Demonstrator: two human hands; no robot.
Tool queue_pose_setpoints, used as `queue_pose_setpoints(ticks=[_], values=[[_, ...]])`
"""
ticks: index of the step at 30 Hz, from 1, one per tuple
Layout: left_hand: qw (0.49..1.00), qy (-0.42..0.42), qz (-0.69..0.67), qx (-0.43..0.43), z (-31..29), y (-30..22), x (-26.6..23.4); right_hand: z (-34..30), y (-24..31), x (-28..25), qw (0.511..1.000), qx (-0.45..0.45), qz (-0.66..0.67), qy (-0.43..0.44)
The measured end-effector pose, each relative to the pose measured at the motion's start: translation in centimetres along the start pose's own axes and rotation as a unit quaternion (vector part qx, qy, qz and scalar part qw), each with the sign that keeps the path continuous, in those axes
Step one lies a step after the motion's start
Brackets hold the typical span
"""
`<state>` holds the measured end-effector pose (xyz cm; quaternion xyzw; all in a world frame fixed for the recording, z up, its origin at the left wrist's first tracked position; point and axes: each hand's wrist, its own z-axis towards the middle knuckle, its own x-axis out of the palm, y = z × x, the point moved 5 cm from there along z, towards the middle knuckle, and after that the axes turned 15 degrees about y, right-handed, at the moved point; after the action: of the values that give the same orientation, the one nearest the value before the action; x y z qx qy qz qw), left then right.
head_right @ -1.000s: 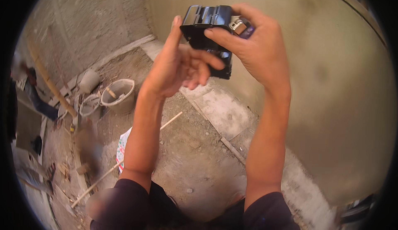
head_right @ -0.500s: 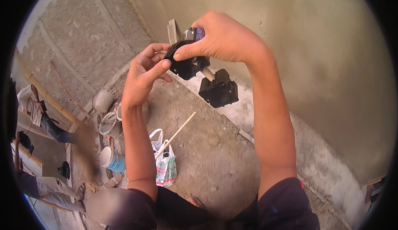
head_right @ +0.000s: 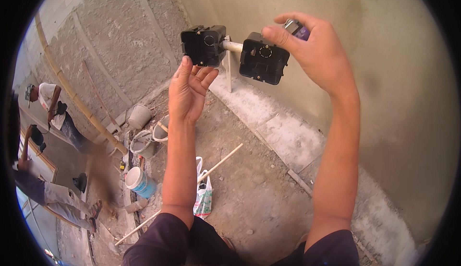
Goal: The person assembles electrical junction boxes by joining them with a short section of conduit, using a lighter to heat the plastic components and then fitting them together by hand.
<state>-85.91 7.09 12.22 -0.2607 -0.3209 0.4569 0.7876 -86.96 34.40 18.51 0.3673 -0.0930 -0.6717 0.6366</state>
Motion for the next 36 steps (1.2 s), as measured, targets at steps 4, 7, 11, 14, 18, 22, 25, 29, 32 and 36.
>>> queue_pose_setpoints(ticks=[4,7,11,14,18,22,25,29,32,36], values=[[0.992,0.008,0.109,0.068,0.0,-2.9,1.4,0.2,0.3,0.7,1.0,-0.001,-0.001,0.024],[0.959,0.029,0.253,0.122,-0.5,-5.2,2.4,0.5,0.2,0.8,1.0,0.014,0.008,0.02],[0.903,0.059,0.389,0.175,-1.1,-7.0,2.9,1.2,-0.4,3.1,0.995,-0.027,0.086,0.036],[0.882,0.071,0.428,0.184,-1.7,-8.1,4.6,1.9,-0.5,5.8,0.985,-0.051,0.158,0.039],[0.844,0.072,0.486,0.215,-2.4,-8.2,6.0,1.1,1.4,8.4,0.964,-0.078,0.244,0.065],[0.831,0.084,0.501,0.227,-2.1,-7.7,6.9,-0.4,2.0,7.2,0.964,-0.083,0.254,0.001],[0.845,0.084,0.495,0.185,-2.2,-7.4,7.4,-1.3,1.4,8.1,0.946,-0.132,0.283,-0.087],[0.903,0.11,0.406,0.091,-2.5,-7.2,8.0,-2.3,0.7,10.3,0.954,-0.127,0.241,-0.125],[0.934,0.032,0.355,-0.021,-4.1,-6.5,6.2,-2.8,1.3,13.2,0.932,-0.178,0.288,-0.128],[0.944,-0.034,0.328,-0.015,-6.0,-5.3,4.4,-3.3,0.4,15.9,0.93,-0.145,0.32,-0.11]])
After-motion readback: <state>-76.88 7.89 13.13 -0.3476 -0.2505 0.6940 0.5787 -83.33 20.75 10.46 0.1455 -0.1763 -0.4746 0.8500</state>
